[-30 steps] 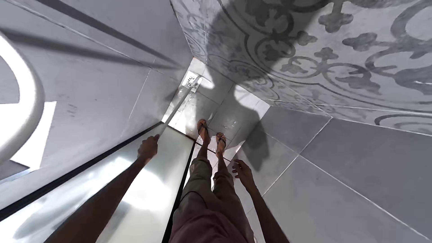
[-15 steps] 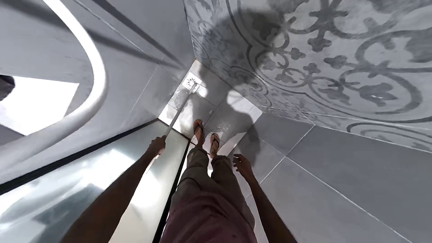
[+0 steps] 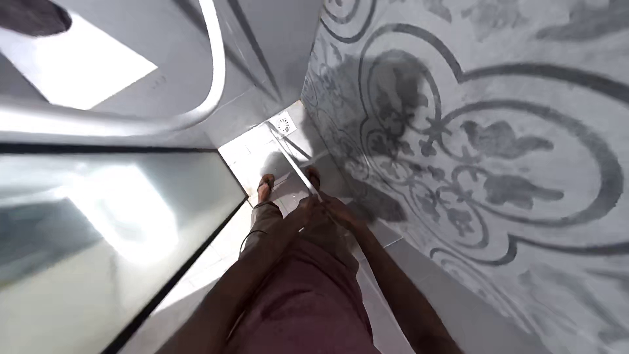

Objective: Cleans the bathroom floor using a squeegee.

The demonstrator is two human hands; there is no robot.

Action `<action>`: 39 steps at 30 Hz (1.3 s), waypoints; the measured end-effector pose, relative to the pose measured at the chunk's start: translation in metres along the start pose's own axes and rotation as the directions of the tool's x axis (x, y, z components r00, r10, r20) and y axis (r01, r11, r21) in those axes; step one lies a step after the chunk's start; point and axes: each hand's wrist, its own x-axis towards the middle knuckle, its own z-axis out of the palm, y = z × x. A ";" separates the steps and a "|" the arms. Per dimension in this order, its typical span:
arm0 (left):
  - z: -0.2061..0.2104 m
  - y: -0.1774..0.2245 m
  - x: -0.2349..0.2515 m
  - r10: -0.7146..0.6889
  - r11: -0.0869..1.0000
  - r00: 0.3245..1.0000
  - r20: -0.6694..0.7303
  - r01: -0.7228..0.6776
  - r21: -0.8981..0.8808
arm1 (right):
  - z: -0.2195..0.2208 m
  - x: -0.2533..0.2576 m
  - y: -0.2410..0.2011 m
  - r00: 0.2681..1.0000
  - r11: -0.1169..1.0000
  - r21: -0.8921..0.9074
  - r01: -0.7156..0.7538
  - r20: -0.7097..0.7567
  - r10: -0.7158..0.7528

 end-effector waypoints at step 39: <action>-0.083 -0.244 -0.026 -0.001 0.766 0.735 -0.678 -0.435 -0.473 | -0.087 0.060 -0.180 0.927 0.173 -0.943 0.285 0.317 0.199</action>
